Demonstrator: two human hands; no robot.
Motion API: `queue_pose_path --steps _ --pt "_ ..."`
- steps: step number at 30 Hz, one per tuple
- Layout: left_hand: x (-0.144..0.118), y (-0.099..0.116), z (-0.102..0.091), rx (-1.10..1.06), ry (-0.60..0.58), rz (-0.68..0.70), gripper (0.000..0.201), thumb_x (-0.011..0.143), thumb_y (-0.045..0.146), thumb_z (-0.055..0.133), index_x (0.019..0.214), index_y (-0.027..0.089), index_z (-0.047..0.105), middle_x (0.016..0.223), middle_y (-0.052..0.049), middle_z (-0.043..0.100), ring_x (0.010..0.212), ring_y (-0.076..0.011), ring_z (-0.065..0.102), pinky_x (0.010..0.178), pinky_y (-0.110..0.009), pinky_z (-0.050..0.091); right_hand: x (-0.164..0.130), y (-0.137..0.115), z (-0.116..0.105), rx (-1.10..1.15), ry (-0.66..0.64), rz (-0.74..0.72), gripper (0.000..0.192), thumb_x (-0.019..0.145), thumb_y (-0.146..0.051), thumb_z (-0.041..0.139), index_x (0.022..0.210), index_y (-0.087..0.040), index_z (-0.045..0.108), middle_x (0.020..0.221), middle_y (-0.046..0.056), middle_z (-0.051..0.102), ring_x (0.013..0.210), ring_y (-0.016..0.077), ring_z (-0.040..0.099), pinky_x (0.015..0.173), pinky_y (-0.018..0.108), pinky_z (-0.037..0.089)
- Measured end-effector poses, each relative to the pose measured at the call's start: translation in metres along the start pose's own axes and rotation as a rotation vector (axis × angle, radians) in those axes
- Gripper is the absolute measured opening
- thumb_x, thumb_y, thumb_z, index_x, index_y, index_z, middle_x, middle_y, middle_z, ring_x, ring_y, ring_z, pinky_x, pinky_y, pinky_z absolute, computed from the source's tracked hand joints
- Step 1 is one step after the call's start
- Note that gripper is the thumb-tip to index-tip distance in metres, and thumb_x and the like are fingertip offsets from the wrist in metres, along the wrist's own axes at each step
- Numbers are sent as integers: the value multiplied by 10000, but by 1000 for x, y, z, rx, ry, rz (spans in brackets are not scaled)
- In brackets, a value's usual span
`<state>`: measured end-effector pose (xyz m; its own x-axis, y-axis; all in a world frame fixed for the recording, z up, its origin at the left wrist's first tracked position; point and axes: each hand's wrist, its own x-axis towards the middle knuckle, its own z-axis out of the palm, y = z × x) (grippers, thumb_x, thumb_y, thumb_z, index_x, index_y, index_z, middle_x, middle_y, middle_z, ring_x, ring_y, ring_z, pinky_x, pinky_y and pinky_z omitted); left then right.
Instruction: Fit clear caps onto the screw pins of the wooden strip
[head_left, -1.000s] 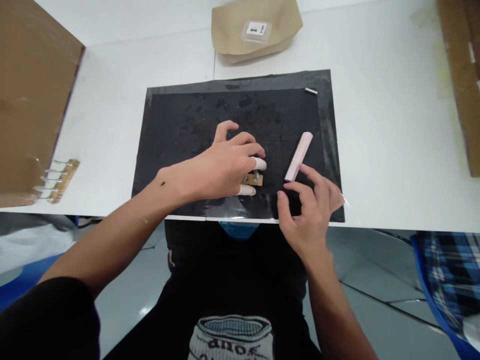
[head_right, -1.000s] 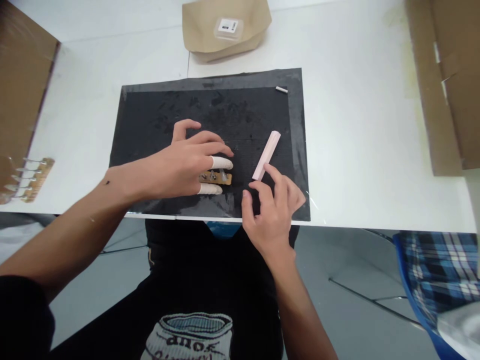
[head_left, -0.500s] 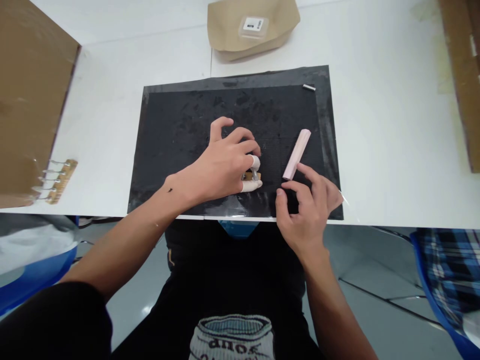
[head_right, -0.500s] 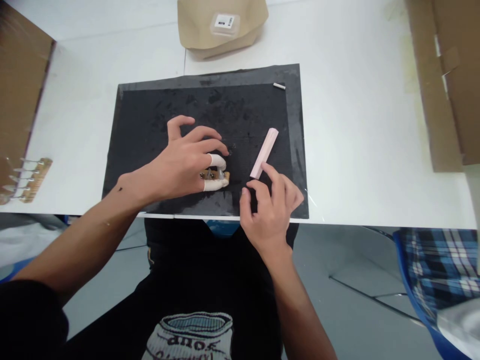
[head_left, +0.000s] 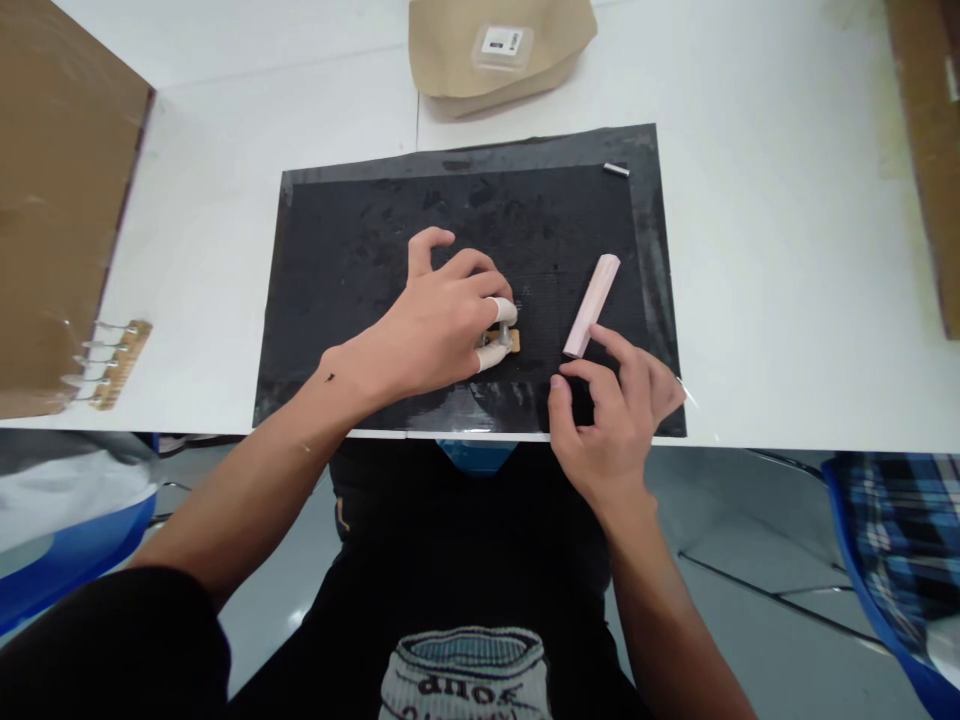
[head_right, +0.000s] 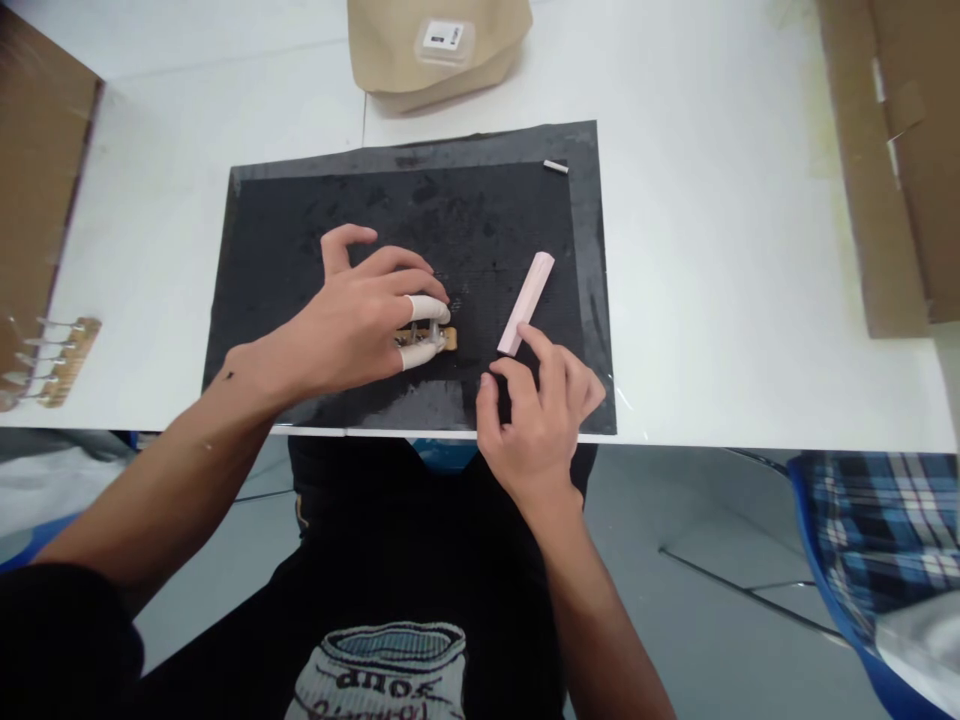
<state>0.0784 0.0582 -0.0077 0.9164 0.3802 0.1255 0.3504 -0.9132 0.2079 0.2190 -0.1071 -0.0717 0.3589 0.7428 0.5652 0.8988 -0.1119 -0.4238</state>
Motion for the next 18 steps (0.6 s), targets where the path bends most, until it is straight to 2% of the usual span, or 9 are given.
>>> queue_pose_path --steps 4,10,18 --pt "-1 -2 1 -18 -8 -17 132 898 188 607 887 220 734 1027 -36 742 1135 -282 612 1153 -657 233 0 0 1 -8 3 -2 41 899 -232 647 937 -217 647 1268 76 677 1103 258 586 959 422 378" --pt "-2 -3 2 -44 -12 -29 138 913 233 608 935 224 744 845 -32 730 1068 -282 644 1142 -673 220 -1 -1 0 -5 -4 1 32 905 -238 640 934 -223 641 1256 58 686 1099 251 592 965 421 371" --pt "1 -2 0 50 -41 4 175 948 245 572 965 205 742 811 -39 722 1000 -272 679 1134 -662 254 0 -1 1 -2 -18 10 27 907 -235 637 931 -222 636 1243 56 693 1090 250 601 958 423 367"
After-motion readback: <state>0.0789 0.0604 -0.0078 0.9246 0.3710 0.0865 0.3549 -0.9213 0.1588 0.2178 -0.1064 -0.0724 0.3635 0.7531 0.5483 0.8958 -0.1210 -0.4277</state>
